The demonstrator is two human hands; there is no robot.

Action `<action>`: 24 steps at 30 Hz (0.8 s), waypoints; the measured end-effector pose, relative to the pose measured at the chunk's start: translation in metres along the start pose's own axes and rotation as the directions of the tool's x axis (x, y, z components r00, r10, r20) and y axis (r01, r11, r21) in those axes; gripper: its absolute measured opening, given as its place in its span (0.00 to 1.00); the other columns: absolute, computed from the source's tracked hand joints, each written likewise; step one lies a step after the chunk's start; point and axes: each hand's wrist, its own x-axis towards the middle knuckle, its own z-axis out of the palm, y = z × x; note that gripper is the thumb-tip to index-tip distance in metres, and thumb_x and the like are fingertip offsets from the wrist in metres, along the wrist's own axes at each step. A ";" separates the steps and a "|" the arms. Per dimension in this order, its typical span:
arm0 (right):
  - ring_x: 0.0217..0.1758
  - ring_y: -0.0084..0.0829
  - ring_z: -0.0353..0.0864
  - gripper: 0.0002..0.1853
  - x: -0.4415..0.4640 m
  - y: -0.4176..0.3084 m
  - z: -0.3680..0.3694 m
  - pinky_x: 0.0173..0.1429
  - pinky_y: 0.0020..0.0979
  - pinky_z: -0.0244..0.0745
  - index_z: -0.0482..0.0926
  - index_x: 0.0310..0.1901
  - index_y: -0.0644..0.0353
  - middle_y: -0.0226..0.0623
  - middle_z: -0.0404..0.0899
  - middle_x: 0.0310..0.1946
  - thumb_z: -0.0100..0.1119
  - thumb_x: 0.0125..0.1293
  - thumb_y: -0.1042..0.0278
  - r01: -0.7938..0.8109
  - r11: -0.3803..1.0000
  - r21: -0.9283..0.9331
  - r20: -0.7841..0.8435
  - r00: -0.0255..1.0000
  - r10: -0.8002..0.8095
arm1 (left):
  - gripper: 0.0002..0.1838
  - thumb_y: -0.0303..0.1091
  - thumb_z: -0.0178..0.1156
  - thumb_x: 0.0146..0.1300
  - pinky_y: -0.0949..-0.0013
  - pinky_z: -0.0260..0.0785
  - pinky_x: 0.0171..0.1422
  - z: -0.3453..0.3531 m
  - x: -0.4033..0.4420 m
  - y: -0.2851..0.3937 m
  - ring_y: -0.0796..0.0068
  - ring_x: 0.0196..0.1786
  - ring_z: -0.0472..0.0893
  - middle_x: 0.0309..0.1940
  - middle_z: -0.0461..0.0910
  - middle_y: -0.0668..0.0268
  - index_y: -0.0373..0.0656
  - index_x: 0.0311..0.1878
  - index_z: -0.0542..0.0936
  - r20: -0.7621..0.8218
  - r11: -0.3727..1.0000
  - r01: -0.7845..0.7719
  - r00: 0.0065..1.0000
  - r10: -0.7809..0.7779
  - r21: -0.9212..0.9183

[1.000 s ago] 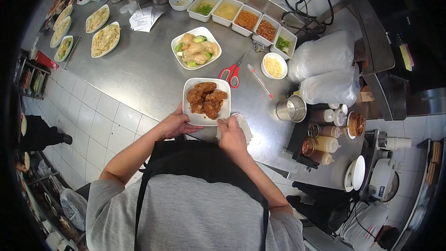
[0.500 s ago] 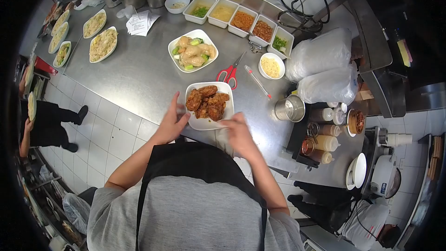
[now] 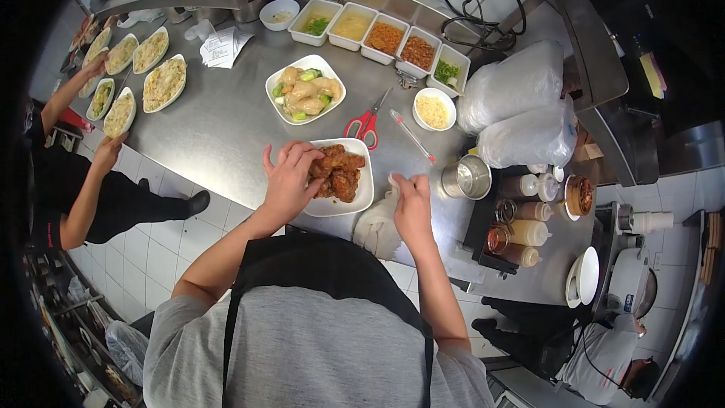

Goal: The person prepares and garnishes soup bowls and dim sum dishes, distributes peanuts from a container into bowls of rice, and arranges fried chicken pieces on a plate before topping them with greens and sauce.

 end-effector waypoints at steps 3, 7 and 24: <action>0.40 0.41 0.69 0.22 0.033 0.000 0.013 0.47 0.33 0.67 0.78 0.49 0.61 0.44 0.65 0.34 0.49 0.51 0.88 0.154 0.987 -0.049 -0.005 0.988 -0.155 | 0.23 0.32 0.67 0.46 0.37 0.39 0.67 -0.002 -0.002 -0.001 0.64 0.61 0.64 0.51 0.69 0.71 0.48 0.49 0.76 -0.029 0.999 -0.020 0.999 0.022 0.050; 0.43 0.41 0.68 0.24 0.054 0.004 0.034 0.48 0.34 0.68 0.78 0.50 0.58 0.44 0.64 0.33 0.50 0.50 0.86 0.323 0.928 -0.188 0.166 0.941 -0.294 | 0.20 0.32 0.65 0.48 0.37 0.40 0.66 -0.002 -0.002 -0.015 0.64 0.60 0.66 0.48 0.71 0.72 0.50 0.48 0.79 -0.062 0.992 -0.096 0.993 0.101 0.083; 0.37 0.48 0.77 0.17 0.061 0.013 0.050 0.42 0.41 0.72 0.78 0.44 0.64 0.46 0.74 0.33 0.47 0.53 0.85 0.351 0.936 -0.031 0.231 0.914 -0.335 | 0.15 0.31 0.63 0.48 0.39 0.42 0.68 0.013 -0.003 -0.030 0.73 0.56 0.70 0.41 0.77 0.76 0.54 0.43 0.81 -0.082 0.986 -0.161 0.983 0.163 0.035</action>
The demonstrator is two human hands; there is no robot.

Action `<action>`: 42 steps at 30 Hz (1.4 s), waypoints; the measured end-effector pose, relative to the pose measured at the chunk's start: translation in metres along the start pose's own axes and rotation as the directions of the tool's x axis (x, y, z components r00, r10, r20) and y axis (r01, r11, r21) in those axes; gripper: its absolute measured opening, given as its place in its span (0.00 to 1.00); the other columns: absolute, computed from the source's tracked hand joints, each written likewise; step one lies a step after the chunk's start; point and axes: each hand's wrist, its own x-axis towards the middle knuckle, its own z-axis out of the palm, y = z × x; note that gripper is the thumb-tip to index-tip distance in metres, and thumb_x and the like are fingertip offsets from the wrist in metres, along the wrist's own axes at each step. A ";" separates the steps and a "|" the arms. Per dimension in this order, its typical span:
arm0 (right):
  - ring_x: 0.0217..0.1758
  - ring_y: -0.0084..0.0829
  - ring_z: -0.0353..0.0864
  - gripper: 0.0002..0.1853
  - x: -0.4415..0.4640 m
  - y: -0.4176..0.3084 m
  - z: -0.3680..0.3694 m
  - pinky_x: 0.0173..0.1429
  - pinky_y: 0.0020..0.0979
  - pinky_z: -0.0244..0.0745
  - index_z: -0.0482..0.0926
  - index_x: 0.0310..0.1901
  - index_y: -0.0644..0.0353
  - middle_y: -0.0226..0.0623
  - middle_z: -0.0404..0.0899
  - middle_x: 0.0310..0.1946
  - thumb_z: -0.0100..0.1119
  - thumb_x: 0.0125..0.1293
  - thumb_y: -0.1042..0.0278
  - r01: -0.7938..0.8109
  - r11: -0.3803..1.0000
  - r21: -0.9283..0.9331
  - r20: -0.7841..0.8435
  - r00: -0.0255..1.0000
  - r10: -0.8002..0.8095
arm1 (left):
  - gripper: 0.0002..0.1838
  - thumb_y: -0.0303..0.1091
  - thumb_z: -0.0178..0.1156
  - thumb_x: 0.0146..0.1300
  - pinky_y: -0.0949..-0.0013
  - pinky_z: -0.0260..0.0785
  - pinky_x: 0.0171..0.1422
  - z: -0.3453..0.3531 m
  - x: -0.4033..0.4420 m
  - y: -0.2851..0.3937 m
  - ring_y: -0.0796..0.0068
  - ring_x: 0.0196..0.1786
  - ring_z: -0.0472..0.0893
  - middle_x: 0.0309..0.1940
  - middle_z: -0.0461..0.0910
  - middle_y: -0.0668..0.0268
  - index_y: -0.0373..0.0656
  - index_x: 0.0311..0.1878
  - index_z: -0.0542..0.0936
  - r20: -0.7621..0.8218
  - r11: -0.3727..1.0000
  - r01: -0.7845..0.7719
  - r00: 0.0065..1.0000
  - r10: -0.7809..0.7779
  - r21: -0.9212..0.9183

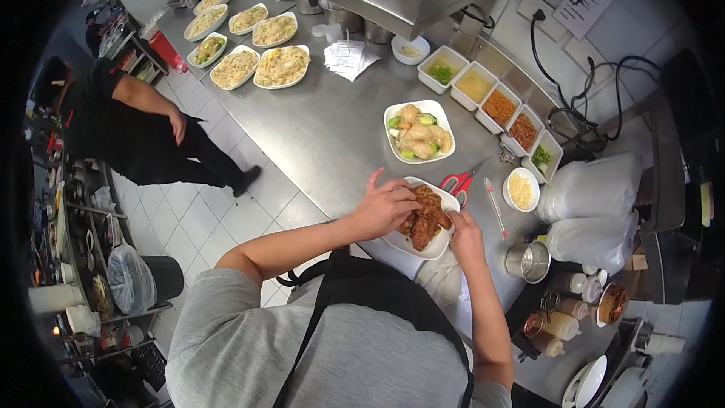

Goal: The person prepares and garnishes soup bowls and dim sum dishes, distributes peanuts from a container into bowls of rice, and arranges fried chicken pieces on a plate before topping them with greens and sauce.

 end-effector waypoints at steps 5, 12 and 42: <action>0.40 0.48 0.76 0.15 -0.005 -0.007 -0.032 0.43 0.40 0.71 0.77 0.40 0.65 0.47 0.73 0.35 0.47 0.51 0.88 -0.057 0.998 0.033 -0.136 0.989 0.061 | 0.15 0.29 0.63 0.49 0.39 0.40 0.66 -0.018 -0.008 0.000 0.72 0.56 0.71 0.43 0.77 0.75 0.53 0.42 0.81 -0.113 0.992 0.081 0.989 -0.093 -0.100; 0.47 0.40 0.75 0.17 -0.040 -0.097 -0.063 0.52 0.28 0.69 0.76 0.47 0.63 0.44 0.74 0.40 0.51 0.54 0.83 -0.192 0.802 0.565 0.227 0.971 0.073 | 0.11 0.31 0.55 0.62 0.65 0.71 0.44 -0.048 -0.043 0.010 0.70 0.38 0.81 0.34 0.80 0.61 0.41 0.47 0.77 0.145 0.785 0.417 0.906 -0.397 -0.458; 0.51 0.42 0.72 0.20 -0.071 -0.064 -0.098 0.54 0.34 0.68 0.73 0.55 0.64 0.46 0.70 0.50 0.56 0.60 0.72 -0.279 0.940 0.195 -0.116 0.945 0.305 | 0.07 0.26 0.60 0.60 0.74 0.66 0.52 -0.020 0.007 0.071 0.78 0.43 0.75 0.38 0.73 0.71 0.42 0.39 0.72 0.481 0.376 0.435 0.876 0.033 -0.818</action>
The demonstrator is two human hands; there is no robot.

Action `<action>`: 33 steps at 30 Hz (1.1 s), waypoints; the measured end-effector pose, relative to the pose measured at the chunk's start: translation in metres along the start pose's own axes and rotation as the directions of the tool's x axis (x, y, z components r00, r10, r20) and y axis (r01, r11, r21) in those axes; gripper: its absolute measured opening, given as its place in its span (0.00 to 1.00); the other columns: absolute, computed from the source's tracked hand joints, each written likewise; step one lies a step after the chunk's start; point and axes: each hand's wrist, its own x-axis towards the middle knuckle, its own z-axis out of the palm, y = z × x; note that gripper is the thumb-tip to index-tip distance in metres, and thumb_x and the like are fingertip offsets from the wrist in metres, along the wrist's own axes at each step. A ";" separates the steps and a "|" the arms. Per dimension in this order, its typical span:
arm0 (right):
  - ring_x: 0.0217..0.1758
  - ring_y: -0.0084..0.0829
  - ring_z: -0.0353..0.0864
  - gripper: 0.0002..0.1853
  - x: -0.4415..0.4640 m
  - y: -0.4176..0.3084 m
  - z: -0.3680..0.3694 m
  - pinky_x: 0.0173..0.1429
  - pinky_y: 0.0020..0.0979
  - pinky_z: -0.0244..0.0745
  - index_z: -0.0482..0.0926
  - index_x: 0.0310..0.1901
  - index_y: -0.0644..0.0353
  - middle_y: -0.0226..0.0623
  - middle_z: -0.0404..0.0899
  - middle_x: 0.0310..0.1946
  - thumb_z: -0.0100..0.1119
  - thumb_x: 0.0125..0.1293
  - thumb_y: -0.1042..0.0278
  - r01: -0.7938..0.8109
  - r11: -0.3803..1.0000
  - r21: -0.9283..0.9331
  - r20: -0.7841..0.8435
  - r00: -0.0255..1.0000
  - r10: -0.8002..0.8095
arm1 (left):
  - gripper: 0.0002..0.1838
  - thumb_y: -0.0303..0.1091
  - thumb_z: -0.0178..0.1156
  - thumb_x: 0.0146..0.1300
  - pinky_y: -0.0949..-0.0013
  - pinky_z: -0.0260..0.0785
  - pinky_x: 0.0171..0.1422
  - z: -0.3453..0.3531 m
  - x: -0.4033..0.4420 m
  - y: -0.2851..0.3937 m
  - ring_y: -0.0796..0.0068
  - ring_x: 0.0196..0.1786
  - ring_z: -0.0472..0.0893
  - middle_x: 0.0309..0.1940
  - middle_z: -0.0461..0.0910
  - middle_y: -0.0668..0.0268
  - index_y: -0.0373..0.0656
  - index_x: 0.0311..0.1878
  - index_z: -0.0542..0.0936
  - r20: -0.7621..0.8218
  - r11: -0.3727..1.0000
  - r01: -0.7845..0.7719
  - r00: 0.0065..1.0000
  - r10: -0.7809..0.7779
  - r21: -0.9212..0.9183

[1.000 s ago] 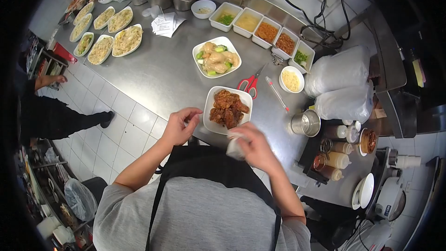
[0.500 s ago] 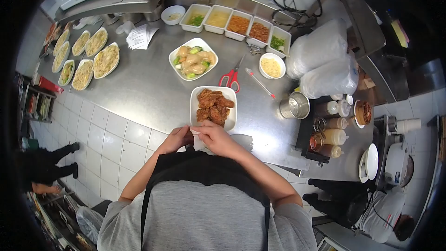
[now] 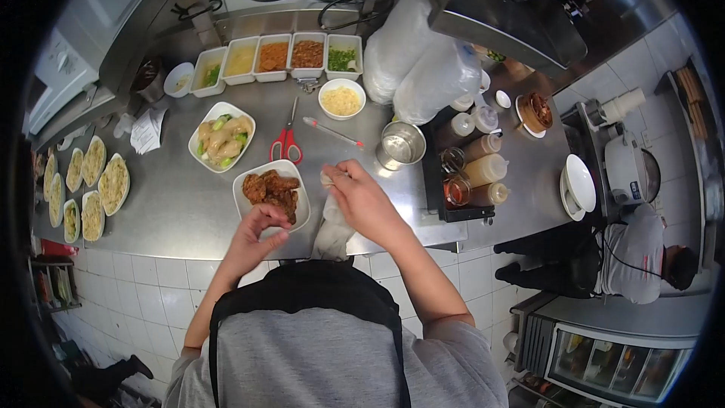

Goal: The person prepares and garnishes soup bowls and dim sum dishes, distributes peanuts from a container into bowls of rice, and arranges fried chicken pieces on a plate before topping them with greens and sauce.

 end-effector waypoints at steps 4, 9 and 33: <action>0.69 0.52 0.55 0.30 -0.020 0.032 0.068 0.66 0.49 0.55 0.65 0.61 0.64 0.55 0.54 0.66 0.56 0.61 0.57 -0.247 0.832 -0.497 -0.048 0.965 0.258 | 0.10 0.21 0.58 0.60 0.72 0.69 0.53 -0.003 0.060 0.007 0.72 0.48 0.77 0.43 0.75 0.64 0.41 0.44 0.73 0.013 0.975 -0.073 0.997 0.072 0.208; 0.73 0.47 0.49 0.27 -0.044 0.068 0.117 0.68 0.53 0.49 0.67 0.61 0.63 0.48 0.52 0.69 0.53 0.61 0.59 -0.208 0.887 -0.412 -0.183 0.973 0.143 | 0.12 0.19 0.54 0.53 0.62 0.70 0.54 0.024 0.172 -0.049 0.58 0.51 0.76 0.47 0.76 0.57 0.36 0.43 0.76 0.312 0.484 -0.464 0.878 0.364 0.742; 0.72 0.50 0.48 0.36 -0.031 0.109 0.084 0.71 0.46 0.48 0.60 0.64 0.68 0.53 0.51 0.69 0.53 0.62 0.49 -0.320 0.869 -0.379 -0.269 0.936 0.227 | 0.08 0.26 0.51 0.58 0.56 0.65 0.50 -0.033 0.205 -0.043 0.61 0.46 0.77 0.40 0.73 0.60 0.44 0.40 0.75 0.201 0.056 -0.205 0.977 0.066 0.977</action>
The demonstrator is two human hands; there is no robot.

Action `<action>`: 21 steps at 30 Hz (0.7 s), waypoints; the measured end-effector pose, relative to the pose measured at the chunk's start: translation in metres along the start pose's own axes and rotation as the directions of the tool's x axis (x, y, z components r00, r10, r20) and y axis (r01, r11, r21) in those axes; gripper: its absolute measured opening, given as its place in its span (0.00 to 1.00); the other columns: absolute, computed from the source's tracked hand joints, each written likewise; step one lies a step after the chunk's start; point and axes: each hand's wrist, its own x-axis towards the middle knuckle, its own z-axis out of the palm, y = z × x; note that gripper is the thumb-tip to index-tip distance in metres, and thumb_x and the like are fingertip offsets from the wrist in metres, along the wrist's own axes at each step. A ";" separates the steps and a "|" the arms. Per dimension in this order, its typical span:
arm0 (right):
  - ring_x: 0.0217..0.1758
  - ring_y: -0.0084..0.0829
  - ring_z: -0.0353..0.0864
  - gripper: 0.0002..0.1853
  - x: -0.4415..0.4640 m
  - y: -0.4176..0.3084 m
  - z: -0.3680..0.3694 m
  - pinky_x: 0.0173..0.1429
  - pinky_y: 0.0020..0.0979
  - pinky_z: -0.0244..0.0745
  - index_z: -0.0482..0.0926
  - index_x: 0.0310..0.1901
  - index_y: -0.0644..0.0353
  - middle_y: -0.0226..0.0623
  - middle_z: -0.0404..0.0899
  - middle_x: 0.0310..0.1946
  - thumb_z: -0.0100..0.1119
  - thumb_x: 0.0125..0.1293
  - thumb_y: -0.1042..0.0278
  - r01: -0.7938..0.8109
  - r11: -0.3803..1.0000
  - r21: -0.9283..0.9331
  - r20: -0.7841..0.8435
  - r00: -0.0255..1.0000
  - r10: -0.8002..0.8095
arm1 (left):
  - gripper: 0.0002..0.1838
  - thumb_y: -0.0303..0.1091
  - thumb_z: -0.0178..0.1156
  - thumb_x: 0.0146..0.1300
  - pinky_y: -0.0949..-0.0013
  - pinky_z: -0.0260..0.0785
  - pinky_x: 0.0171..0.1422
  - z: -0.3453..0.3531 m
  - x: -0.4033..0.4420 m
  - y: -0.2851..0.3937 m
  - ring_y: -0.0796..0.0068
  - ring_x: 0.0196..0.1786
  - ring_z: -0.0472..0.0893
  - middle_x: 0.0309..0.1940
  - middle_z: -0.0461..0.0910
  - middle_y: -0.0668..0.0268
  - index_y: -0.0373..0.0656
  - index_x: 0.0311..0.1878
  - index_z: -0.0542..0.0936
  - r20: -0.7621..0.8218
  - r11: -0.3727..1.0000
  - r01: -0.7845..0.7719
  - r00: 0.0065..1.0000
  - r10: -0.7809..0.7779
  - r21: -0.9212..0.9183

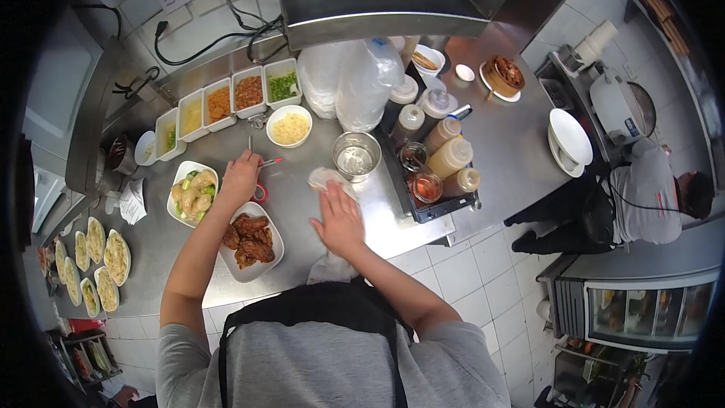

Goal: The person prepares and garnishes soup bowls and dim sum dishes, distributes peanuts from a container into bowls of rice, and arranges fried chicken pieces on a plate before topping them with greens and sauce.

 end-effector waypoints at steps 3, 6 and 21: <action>0.71 0.49 0.51 0.36 -0.034 0.028 -0.009 0.70 0.45 0.48 0.61 0.63 0.68 0.52 0.52 0.68 0.54 0.61 0.49 -0.139 0.984 -0.109 -0.121 0.985 0.126 | 0.08 0.27 0.51 0.58 0.56 0.65 0.50 0.010 0.007 0.004 0.62 0.46 0.77 0.40 0.73 0.61 0.45 0.40 0.75 0.026 0.999 -0.044 0.999 0.043 0.018; 0.70 0.48 0.53 0.36 -0.029 0.052 -0.023 0.69 0.46 0.51 0.61 0.63 0.67 0.52 0.54 0.68 0.56 0.60 0.51 -0.270 0.954 -0.133 -0.191 0.951 0.242 | 0.07 0.30 0.55 0.58 0.56 0.63 0.53 0.023 0.015 0.009 0.60 0.48 0.76 0.41 0.73 0.62 0.45 0.41 0.76 0.080 0.998 -0.036 0.996 0.031 0.057; 0.27 0.18 0.62 0.12 -0.084 0.054 -0.076 0.32 0.22 0.60 0.74 0.43 0.64 0.24 0.64 0.23 0.42 0.72 0.64 -0.253 0.601 0.758 -0.134 0.842 0.522 | 0.14 0.29 0.57 0.61 0.68 0.71 0.50 -0.080 -0.184 -0.023 0.78 0.43 0.78 0.44 0.78 0.64 0.39 0.51 0.76 -0.091 0.412 0.217 0.788 -0.609 -0.885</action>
